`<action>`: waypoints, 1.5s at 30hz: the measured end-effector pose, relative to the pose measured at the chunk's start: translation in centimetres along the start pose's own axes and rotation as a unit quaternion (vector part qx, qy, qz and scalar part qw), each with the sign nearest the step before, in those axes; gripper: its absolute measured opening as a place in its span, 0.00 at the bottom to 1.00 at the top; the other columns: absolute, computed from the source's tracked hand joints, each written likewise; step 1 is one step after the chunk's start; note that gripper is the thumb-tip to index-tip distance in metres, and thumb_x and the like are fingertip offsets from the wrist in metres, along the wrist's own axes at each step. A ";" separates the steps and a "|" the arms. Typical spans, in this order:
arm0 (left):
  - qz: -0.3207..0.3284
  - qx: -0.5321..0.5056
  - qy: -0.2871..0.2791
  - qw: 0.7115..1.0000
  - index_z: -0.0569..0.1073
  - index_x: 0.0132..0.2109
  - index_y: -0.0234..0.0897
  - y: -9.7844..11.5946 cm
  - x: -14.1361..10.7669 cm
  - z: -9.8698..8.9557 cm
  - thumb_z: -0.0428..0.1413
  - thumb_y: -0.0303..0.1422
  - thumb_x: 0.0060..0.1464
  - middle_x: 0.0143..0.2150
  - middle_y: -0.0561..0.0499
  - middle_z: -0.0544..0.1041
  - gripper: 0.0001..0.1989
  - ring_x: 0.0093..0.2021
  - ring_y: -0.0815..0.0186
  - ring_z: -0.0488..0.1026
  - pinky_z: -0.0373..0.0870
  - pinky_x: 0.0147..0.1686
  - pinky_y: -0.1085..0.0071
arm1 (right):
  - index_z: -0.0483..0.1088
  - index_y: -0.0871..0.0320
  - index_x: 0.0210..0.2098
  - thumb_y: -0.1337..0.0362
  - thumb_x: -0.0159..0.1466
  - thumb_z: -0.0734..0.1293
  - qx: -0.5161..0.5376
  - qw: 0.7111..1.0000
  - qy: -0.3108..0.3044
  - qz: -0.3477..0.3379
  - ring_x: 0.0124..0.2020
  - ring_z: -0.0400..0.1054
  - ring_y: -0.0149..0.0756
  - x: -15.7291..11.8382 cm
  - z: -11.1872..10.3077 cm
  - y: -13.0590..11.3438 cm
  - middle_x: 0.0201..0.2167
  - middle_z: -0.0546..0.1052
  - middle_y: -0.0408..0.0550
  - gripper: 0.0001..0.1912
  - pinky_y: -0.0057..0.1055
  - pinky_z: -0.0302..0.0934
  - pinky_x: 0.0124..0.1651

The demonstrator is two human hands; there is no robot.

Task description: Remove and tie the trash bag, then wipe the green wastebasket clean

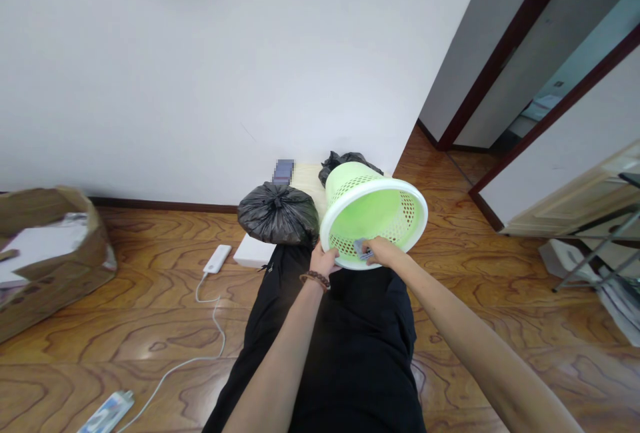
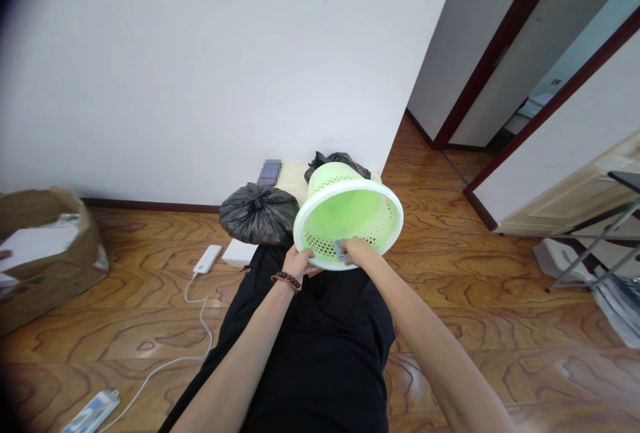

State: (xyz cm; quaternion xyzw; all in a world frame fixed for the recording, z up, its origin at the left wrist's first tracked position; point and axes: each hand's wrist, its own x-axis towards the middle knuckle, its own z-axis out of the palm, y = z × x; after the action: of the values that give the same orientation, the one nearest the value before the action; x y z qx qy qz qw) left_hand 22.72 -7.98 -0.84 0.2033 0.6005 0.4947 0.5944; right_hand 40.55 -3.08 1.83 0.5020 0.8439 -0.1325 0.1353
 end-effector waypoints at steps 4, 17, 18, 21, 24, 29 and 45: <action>-0.012 -0.009 0.002 1.000 0.68 0.45 0.35 0.1 -0.1 0.0 0.53 0.20 0.37 0.37 0.45 0.76 0.23 0.33 0.61 0.76 0.75 0.32 0.63 | 0.65 0.54 0.51 0.66 0.62 0.58 -0.022 0.998 0.057 0.016 0.41 0.69 0.40 -0.3 0.0 0.0 0.40 0.75 0.53 0.18 0.31 0.57 0.42; -0.003 0.001 0.002 1.000 0.69 0.44 0.34 0.1 -0.1 0.2 0.53 0.19 0.36 0.35 0.46 0.75 0.23 0.31 0.62 0.75 0.75 0.29 0.64 | 0.60 0.53 0.52 0.65 0.66 0.52 -0.100 0.994 0.044 0.005 0.41 0.69 0.42 -0.5 0.7 -1.8 0.39 0.74 0.54 0.16 0.35 0.59 0.41; -0.002 0.003 0.004 1.000 0.69 0.44 0.34 0.1 -0.1 0.2 0.53 0.19 0.36 0.35 0.46 0.75 0.23 0.31 0.62 0.75 0.75 0.29 0.65 | 0.59 0.54 0.53 0.63 0.66 0.51 -0.097 0.994 0.044 0.010 0.40 0.70 0.43 -0.5 0.7 -1.8 0.38 0.75 0.55 0.17 0.35 0.59 0.40; 0.002 0.009 0.006 1.000 0.69 0.44 0.34 0.1 -0.1 0.1 0.53 0.19 0.36 0.35 0.46 0.75 0.23 0.31 0.63 0.75 0.75 0.29 0.65 | 0.57 0.55 0.55 0.60 0.67 0.49 -0.089 0.995 0.043 0.024 0.38 0.70 0.44 -0.5 0.5 -1.7 0.36 0.75 0.55 0.18 0.35 0.59 0.39; 0.001 0.004 0.007 1.000 0.69 0.44 0.34 0.1 -0.1 0.1 0.53 0.19 0.36 0.35 0.46 0.75 0.23 0.30 0.63 0.75 0.75 0.29 0.66 | 0.56 0.50 0.56 0.64 0.67 0.49 -0.087 0.995 0.047 0.005 0.38 0.70 0.43 -0.6 0.5 -1.2 0.38 0.75 0.53 0.20 0.34 0.59 0.39; 0.003 0.012 0.002 1.000 0.69 0.43 0.34 -0.2 0.0 0.0 0.53 0.19 0.37 0.35 0.46 0.75 0.21 0.31 0.63 0.75 0.75 0.29 0.66 | 0.63 0.54 0.51 0.69 0.61 0.53 -0.074 0.995 0.044 -0.043 0.41 0.69 0.41 -1.1 0.7 -0.2 0.43 0.72 0.53 0.20 0.33 0.58 0.42; -0.011 -0.014 0.005 1.000 0.68 0.44 0.35 0.0 0.1 0.0 0.53 0.19 0.37 0.38 0.45 0.76 0.22 0.32 0.62 0.75 0.75 0.30 0.64 | 0.49 0.62 0.58 0.61 0.66 0.50 -0.033 0.994 0.091 0.044 0.37 0.70 0.45 -1.1 0.6 -0.4 0.35 0.75 0.57 0.22 0.37 0.58 0.40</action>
State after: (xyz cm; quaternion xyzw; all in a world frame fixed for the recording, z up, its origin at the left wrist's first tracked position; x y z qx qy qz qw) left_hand 22.69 -7.91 -0.94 0.1861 0.5981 0.4979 0.5997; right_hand 40.73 -4.34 1.73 0.5439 0.8337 -0.0522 0.0798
